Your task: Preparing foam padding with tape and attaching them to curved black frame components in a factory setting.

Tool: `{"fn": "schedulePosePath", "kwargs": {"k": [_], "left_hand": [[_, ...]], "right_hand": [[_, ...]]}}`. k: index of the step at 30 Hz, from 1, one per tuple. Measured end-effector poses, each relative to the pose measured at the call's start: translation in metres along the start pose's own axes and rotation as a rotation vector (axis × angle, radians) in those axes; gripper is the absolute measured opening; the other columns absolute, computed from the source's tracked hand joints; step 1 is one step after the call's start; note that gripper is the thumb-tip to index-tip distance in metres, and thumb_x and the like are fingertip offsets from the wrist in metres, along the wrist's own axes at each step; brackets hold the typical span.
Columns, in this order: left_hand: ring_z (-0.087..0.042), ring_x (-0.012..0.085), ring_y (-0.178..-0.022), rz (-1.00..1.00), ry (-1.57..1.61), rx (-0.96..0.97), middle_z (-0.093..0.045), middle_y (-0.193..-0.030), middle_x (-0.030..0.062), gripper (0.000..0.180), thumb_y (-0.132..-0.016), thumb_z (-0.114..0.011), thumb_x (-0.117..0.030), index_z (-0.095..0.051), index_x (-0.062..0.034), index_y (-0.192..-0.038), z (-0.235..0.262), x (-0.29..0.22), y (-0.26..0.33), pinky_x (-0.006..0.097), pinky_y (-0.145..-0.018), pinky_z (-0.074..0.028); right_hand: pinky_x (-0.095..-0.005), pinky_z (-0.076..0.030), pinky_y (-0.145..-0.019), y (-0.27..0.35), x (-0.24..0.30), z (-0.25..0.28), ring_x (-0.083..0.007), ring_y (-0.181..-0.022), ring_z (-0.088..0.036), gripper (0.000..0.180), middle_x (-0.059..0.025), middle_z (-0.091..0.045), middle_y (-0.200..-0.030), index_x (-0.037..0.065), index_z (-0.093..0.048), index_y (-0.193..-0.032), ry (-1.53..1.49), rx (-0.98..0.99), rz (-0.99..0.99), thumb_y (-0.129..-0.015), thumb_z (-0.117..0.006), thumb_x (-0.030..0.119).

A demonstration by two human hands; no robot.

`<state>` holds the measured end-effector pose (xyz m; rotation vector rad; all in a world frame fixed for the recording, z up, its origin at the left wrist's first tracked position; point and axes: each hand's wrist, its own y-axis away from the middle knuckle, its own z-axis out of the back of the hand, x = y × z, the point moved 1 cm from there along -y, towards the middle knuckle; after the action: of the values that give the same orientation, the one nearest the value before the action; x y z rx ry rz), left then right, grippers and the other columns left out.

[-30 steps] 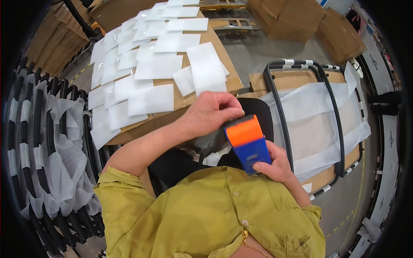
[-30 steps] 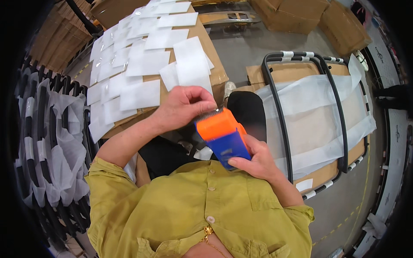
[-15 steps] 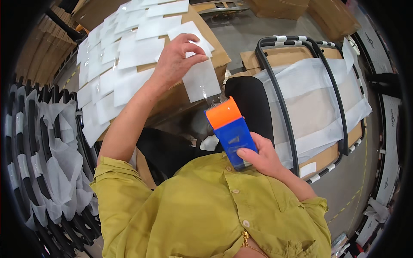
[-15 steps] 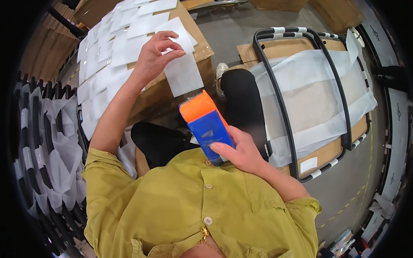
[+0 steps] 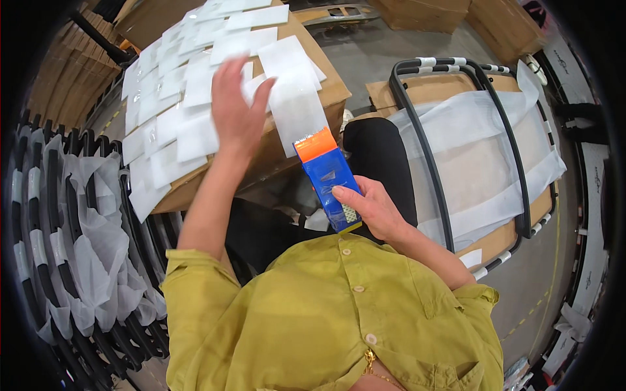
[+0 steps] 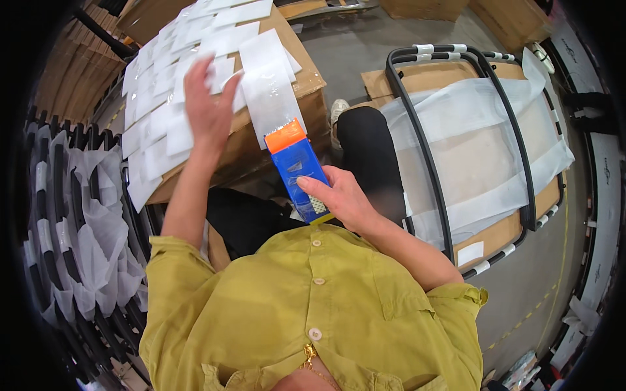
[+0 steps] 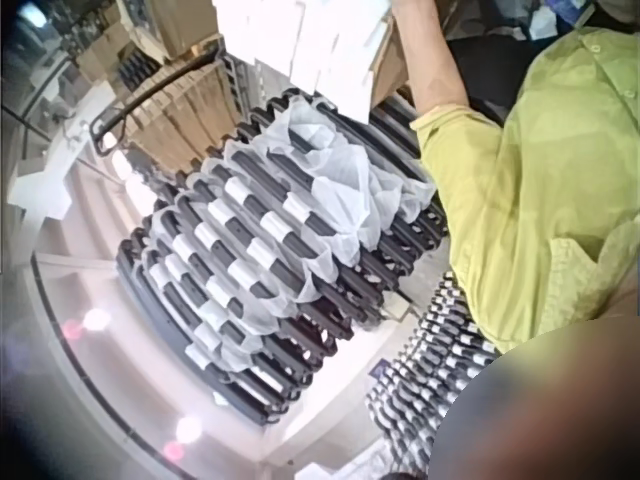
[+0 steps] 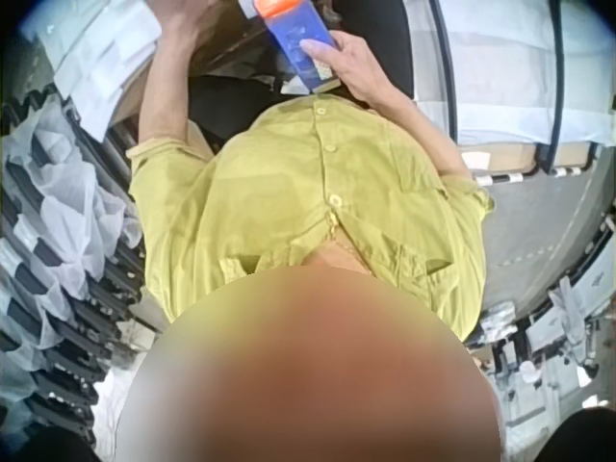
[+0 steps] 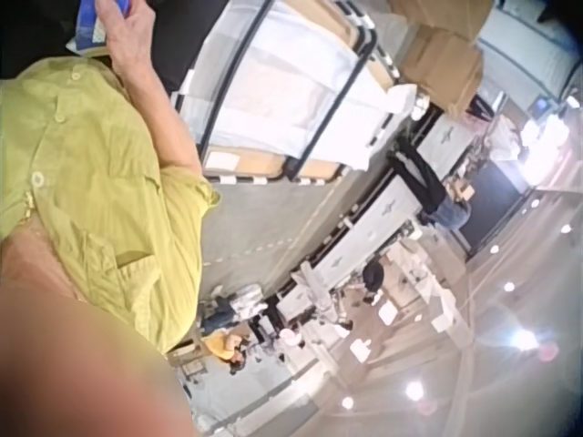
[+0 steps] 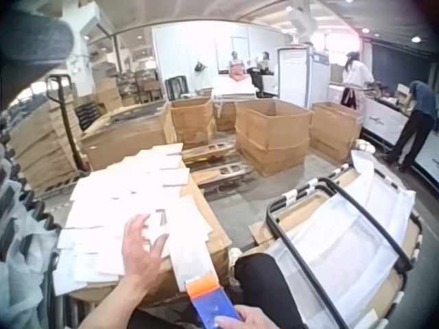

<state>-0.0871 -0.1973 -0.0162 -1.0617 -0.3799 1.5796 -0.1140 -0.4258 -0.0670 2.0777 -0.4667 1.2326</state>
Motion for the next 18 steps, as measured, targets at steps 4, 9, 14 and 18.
{"fn": "schedulePosePath", "kwargs": {"k": [4, 9, 14, 18], "left_hand": [[-0.058, 0.0157, -0.074, 0.907, 0.475, 0.415, -0.061, -0.085, 0.0109, 0.039, -0.084, -0.054, -0.031, -0.052, 0.0033, -0.102, 0.040, 0.005, 0.084, 0.026, -0.066, -0.045], [-0.058, 0.0173, -0.087, 1.475, 1.160, 0.561, -0.060, -0.096, 0.0112, 0.052, -0.082, -0.053, -0.044, -0.051, 0.0014, -0.107, 0.013, -0.010, 0.089, 0.026, -0.075, -0.045], [-0.058, 0.0164, -0.088, 1.321, 1.181, 0.378, -0.059, -0.099, 0.0091, 0.041, -0.079, -0.062, -0.028, -0.052, -0.0004, -0.107, 0.001, -0.028, 0.087, 0.028, -0.075, -0.046], [-0.059, 0.0184, -0.085, 1.184, 1.238, 0.101, -0.058, -0.099, 0.0095, 0.039, -0.078, -0.064, -0.023, -0.050, -0.0015, -0.108, 0.000, -0.038, 0.058, 0.029, -0.067, -0.050]], "right_hand": [[-0.0225, -0.044, -0.066, 0.005, 0.005, 0.002, -0.0080, -0.074, -0.053, 0.036, -0.0062, -0.059, -0.083, -0.006, -0.055, -0.096, 0.008, 0.025, -0.051, -0.081, -0.059, 0.026], [-0.0221, -0.045, -0.068, 0.017, 0.015, -0.001, -0.0081, -0.076, -0.054, 0.036, -0.0064, -0.060, -0.085, -0.006, -0.053, -0.099, -0.012, 0.081, -0.129, -0.080, -0.062, 0.024], [-0.0228, -0.045, -0.069, 0.024, 0.015, 0.000, -0.0080, -0.077, -0.054, 0.035, -0.0051, -0.060, -0.087, -0.004, -0.054, -0.099, 0.138, 0.109, -0.072, -0.080, -0.062, 0.024], [-0.0236, -0.044, -0.070, 0.032, 0.026, 0.006, -0.0093, -0.077, -0.053, 0.037, -0.0049, -0.059, -0.087, -0.002, -0.053, -0.100, 0.433, 0.073, 0.083, -0.078, -0.064, 0.024]]}}
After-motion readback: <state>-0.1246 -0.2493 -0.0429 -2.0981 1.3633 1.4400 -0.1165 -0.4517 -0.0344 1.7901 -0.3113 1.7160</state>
